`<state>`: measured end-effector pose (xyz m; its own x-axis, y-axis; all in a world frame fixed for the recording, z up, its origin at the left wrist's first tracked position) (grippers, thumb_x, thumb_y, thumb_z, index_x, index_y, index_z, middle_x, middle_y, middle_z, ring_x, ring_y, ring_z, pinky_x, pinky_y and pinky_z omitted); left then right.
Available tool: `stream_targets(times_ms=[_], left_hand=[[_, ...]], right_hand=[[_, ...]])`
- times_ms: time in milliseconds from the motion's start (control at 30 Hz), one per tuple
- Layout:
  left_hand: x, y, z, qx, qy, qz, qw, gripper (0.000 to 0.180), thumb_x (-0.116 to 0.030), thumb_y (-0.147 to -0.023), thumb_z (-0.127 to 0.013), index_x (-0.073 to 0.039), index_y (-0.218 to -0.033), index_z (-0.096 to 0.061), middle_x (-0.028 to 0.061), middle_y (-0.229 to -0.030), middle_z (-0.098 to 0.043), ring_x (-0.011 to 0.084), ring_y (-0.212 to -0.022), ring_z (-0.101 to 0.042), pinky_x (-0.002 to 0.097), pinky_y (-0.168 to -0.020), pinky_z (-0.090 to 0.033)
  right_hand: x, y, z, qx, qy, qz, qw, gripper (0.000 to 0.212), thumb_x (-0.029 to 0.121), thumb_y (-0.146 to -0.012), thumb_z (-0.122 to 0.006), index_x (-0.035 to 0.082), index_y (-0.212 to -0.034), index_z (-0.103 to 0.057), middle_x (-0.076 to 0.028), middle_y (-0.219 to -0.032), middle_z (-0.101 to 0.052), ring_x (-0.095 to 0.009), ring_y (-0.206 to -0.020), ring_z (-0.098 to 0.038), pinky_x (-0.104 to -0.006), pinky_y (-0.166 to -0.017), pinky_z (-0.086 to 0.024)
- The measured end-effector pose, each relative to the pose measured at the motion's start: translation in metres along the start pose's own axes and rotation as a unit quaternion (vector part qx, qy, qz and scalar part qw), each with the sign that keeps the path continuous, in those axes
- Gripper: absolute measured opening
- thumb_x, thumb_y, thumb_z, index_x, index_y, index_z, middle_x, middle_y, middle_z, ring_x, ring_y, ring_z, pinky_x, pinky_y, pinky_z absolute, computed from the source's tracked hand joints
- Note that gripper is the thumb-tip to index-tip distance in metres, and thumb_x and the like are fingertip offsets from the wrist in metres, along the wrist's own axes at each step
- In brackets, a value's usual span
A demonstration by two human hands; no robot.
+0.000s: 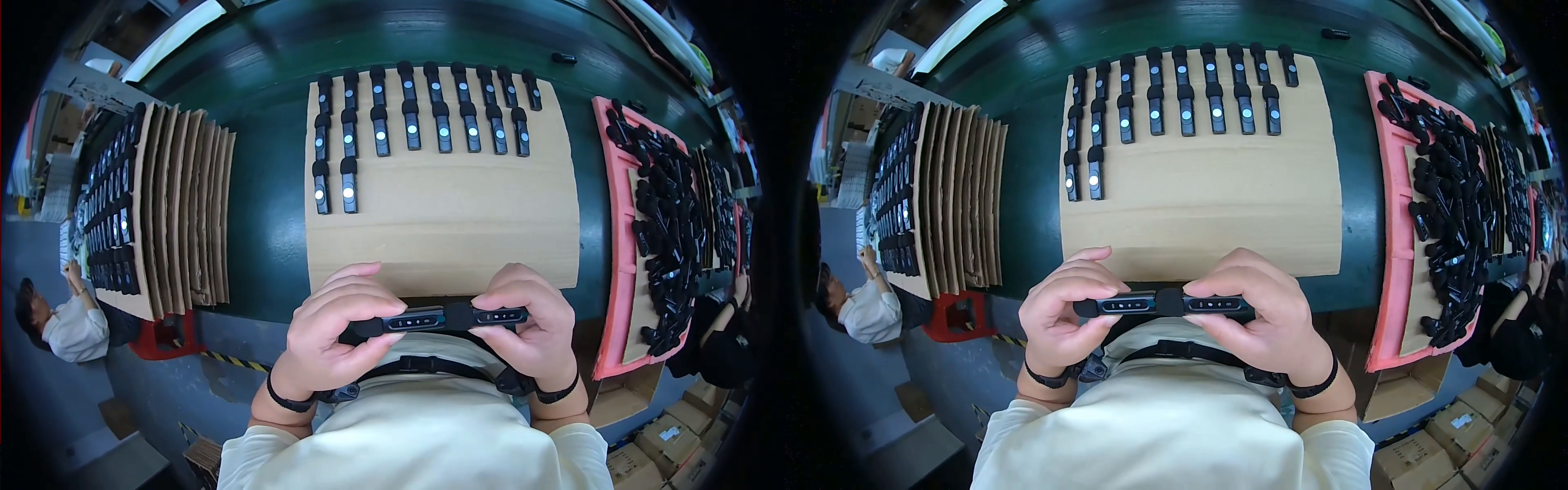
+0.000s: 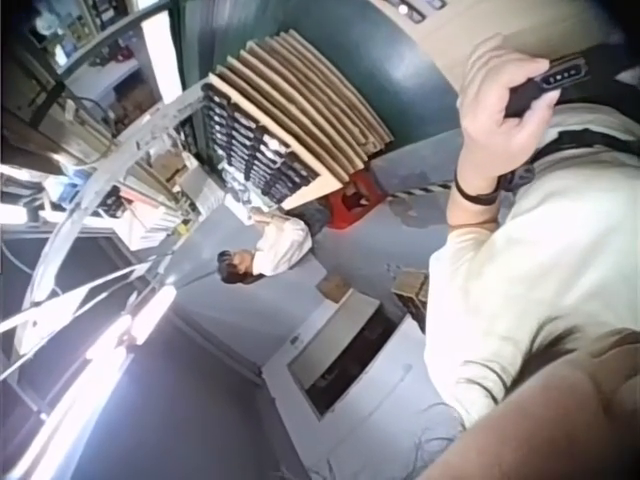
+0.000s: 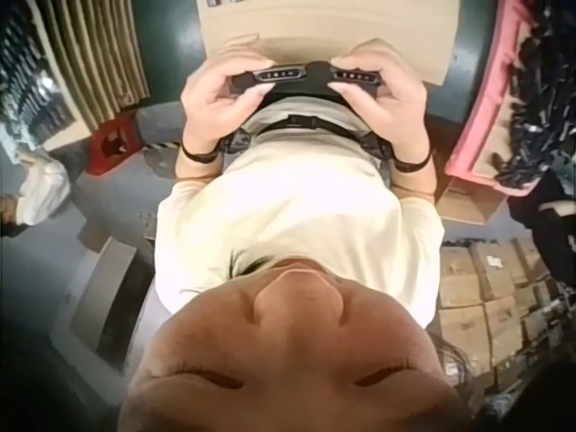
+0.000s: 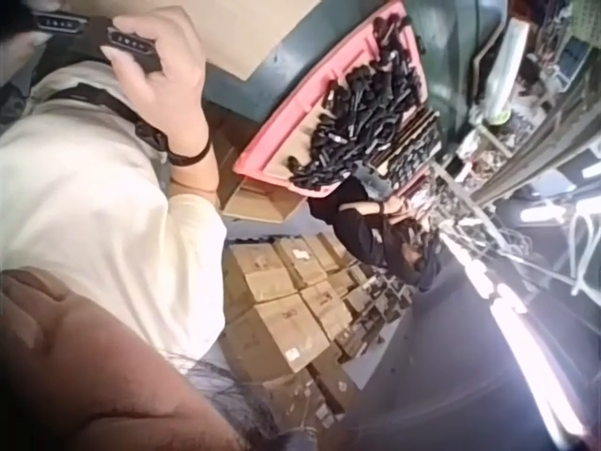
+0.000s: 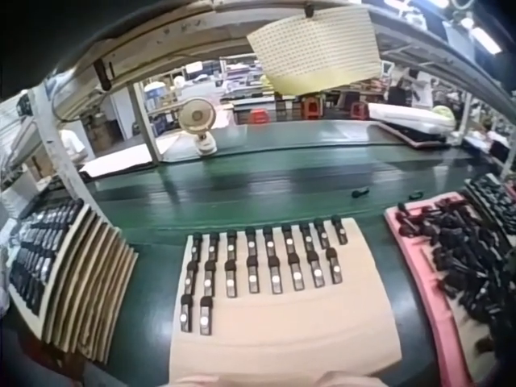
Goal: The person picks up microphones from a tray, turns them over by hand, and aligns them one at a time onto a cardboard sheet. After filling the sheet, the person removes it and places a new cardboard sheet on the workspace to continue the process.
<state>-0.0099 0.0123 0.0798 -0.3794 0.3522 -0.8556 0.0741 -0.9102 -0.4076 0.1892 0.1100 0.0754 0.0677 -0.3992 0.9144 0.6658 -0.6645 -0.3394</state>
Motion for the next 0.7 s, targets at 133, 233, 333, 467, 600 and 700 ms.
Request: stream_targets(times_ms=[133,233,333,467,600,700], left_hand=[[-0.002,-0.001,0.0,0.017,-0.004,-0.01,1.0,0.028,0.0,-0.072,-0.077,-0.002,-0.098,-0.066,0.0116,-0.089,-0.071,0.0255,-0.084,-0.069,0.0517,-0.096,-0.047],[-0.001,-0.003,-0.001,0.016,0.007,-0.008,1.0,0.028,0.001,-0.073,-0.077,-0.002,-0.098,-0.066,0.0114,-0.089,-0.071,0.0257,-0.084,-0.069,0.052,-0.097,-0.047],[0.0,-0.003,-0.003,-0.007,0.014,0.002,1.0,0.024,-0.003,-0.074,-0.076,-0.002,-0.096,-0.067,0.0116,-0.086,-0.071,0.0258,-0.082,-0.069,0.0525,-0.097,-0.045],[0.002,-0.006,-0.006,-0.019,0.003,0.018,1.0,0.022,-0.005,-0.074,-0.076,-0.002,-0.095,-0.068,0.0112,-0.087,-0.07,0.0256,-0.086,-0.068,0.0526,-0.098,-0.044],[0.004,-0.012,-0.007,0.019,-0.039,0.012,0.999,0.022,-0.003,-0.074,-0.075,-0.002,-0.095,-0.068,0.0108,-0.091,-0.07,0.0252,-0.092,-0.066,0.0526,-0.101,-0.042],[0.006,-0.013,-0.006,0.033,-0.052,0.006,0.998,0.025,0.0,-0.073,-0.073,-0.003,-0.097,-0.068,0.0103,-0.095,-0.069,0.0252,-0.095,-0.065,0.0528,-0.103,-0.04]], right_hand=[[0.001,-0.001,0.0,0.001,0.0,0.0,1.0,0.028,-0.001,-0.069,-0.079,0.001,-0.093,-0.065,-0.009,-0.082,-0.062,-0.019,-0.072,-0.058,-0.0294,-0.065,-0.044],[-0.001,-0.001,0.001,0.001,-0.004,0.003,1.0,0.028,-0.002,-0.07,-0.078,0.001,-0.095,-0.066,-0.009,-0.082,-0.063,-0.02,-0.072,-0.059,-0.0291,-0.064,-0.045],[-0.003,-0.002,0.002,-0.003,-0.008,0.012,1.0,0.03,-0.005,-0.071,-0.076,0.0,-0.099,-0.068,-0.01,-0.084,-0.064,-0.021,-0.073,-0.06,-0.0287,-0.064,-0.047],[-0.003,-0.003,0.001,0.005,-0.014,0.008,1.0,0.027,0.0,-0.071,-0.077,0.002,-0.094,-0.064,-0.01,-0.085,-0.06,-0.019,-0.077,-0.056,-0.0286,-0.069,-0.043],[-0.005,-0.001,0.003,-0.024,-0.032,-0.004,0.999,0.027,0.001,-0.072,-0.077,0.002,-0.096,-0.064,-0.011,-0.091,-0.059,-0.019,-0.08,-0.055,-0.0285,-0.07,-0.043],[-0.008,-0.001,0.007,-0.072,-0.122,-0.014,0.99,0.036,-0.012,-0.07,-0.07,-0.001,-0.104,-0.067,-0.012,-0.096,-0.06,-0.022,-0.087,-0.058,-0.0294,-0.073,-0.047]])
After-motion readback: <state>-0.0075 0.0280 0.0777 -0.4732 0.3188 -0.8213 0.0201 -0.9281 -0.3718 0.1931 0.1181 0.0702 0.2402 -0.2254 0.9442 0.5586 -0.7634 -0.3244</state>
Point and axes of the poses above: each hand's wrist, its own y-axis away from the middle knuckle, its own z-axis out of the back of the hand, x = y × z, the point moved 4 cm from there along -y, towards the middle knuckle
